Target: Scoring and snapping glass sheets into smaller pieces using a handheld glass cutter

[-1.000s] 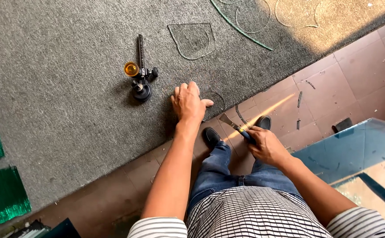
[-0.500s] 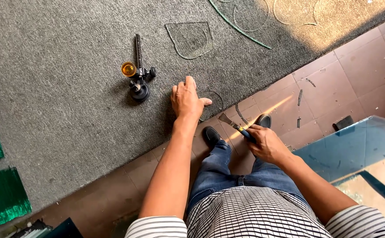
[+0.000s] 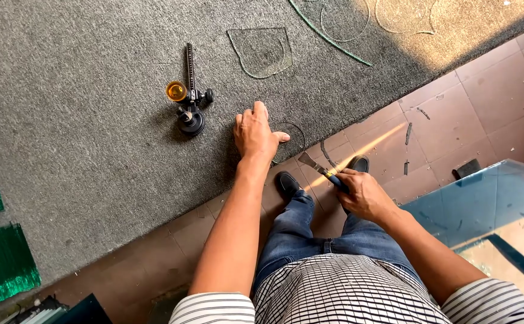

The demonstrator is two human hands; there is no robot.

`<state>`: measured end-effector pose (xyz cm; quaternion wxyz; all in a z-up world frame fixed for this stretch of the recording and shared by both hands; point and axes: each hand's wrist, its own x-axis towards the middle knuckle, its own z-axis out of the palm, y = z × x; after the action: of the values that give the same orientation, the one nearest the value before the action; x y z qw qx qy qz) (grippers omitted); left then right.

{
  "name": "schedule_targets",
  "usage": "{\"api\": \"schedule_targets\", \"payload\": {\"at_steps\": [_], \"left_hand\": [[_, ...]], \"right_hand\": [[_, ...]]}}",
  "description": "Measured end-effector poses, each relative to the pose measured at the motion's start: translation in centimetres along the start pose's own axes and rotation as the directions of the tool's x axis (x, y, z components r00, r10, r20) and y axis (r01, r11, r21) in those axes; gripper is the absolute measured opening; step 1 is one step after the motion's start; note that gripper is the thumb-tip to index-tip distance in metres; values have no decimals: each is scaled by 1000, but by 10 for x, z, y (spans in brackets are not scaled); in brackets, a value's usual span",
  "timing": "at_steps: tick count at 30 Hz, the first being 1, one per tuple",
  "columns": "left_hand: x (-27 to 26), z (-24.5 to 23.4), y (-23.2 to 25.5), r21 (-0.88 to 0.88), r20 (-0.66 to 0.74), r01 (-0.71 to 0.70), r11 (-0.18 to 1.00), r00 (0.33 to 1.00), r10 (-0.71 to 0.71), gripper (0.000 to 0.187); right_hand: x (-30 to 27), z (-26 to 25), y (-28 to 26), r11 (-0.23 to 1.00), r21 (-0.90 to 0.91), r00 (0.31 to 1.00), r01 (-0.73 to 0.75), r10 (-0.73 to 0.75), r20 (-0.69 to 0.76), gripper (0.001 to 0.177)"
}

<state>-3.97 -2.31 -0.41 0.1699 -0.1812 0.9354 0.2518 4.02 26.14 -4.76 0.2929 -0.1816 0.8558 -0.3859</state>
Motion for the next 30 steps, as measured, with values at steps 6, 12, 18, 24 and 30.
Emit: {"api": "schedule_targets", "payload": {"at_steps": [6, 12, 18, 24, 30], "left_hand": [[1, 0, 1, -10, -7, -3, 1000, 1000, 3, 67], [1, 0, 2, 4, -6, 6, 1000, 1000, -6, 66], [1, -1, 1, 15, 2, 13, 1000, 1000, -14, 67], [4, 2, 1, 9, 6, 24, 1000, 1000, -24, 66], [-17, -9, 11, 72, 10, -50, 996, 999, 49, 63]], "right_hand": [[2, -1, -1, 1000, 18, 1000, -2, 1, 17, 17], [0, -1, 5, 1000, 27, 1000, -11, 11, 20, 18], [-1, 14, 29, 999, 37, 1000, 7, -6, -12, 17], [-8, 19, 45, 1000, 6, 1000, -10, 10, -20, 13], [-39, 20, 64, 968, -125, 974, -217, 222, 32, 27]]}}
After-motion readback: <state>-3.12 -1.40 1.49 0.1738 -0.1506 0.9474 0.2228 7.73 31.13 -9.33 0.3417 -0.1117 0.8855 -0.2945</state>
